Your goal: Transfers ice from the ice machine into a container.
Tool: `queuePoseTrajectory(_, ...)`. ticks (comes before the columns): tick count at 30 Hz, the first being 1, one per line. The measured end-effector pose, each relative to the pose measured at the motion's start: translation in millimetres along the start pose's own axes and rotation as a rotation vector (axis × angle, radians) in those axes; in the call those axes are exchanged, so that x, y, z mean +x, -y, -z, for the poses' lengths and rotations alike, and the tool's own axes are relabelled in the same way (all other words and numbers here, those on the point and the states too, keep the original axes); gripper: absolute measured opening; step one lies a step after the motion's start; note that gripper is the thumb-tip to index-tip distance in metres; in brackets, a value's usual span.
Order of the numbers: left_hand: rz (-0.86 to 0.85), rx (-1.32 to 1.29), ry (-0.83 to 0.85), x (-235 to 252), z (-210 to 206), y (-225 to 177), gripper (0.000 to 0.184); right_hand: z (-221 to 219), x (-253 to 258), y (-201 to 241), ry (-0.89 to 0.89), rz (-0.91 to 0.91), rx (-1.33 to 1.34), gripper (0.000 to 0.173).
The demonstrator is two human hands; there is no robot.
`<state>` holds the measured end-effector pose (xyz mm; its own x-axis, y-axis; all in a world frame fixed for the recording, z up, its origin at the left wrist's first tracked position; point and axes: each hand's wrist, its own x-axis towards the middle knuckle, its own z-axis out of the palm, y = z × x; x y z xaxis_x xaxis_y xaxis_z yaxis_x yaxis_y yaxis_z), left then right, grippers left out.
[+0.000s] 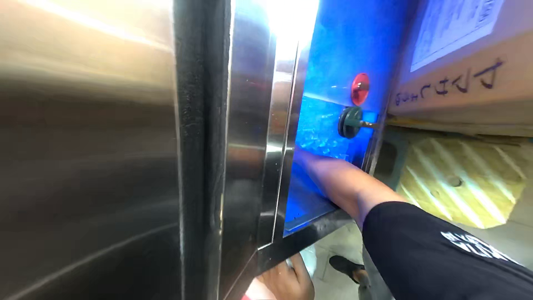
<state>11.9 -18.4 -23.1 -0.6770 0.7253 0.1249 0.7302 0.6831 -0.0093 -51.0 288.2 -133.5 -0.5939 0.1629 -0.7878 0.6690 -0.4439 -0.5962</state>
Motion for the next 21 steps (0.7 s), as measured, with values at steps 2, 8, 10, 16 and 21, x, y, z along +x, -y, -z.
queuePoseTrajectory(2, 0.059, -0.001, 0.136, 15.3, 21.3, -14.4, 0.047, -1.2, -15.3, 9.8, -0.004, 0.003, 0.052, 0.03)
queuePoseTrajectory(8, 0.085, -0.073, 0.029, 11.9, 10.3, -7.5, 0.048, -3.4, -10.0, -47.2, -0.155, 0.171, 0.086, 0.047)
queuePoseTrajectory(10, 0.1, -0.07, 0.062, 12.0, 11.2, -7.2, 0.048, 8.4, -45.1, -55.7, -0.181, 0.122, 0.034, 0.06)
queuePoseTrajectory(16, 0.139, 0.011, 0.167, 16.4, 12.3, -7.6, 0.051, 28.2, -192.9, -92.4, -0.333, 0.127, 0.043, 0.051)
queuePoseTrajectory(21, 0.183, -0.235, 0.377, 16.8, 44.5, 0.3, 0.062, 34.3, -305.8, -115.0, -0.501, 0.146, 0.073, 0.04)
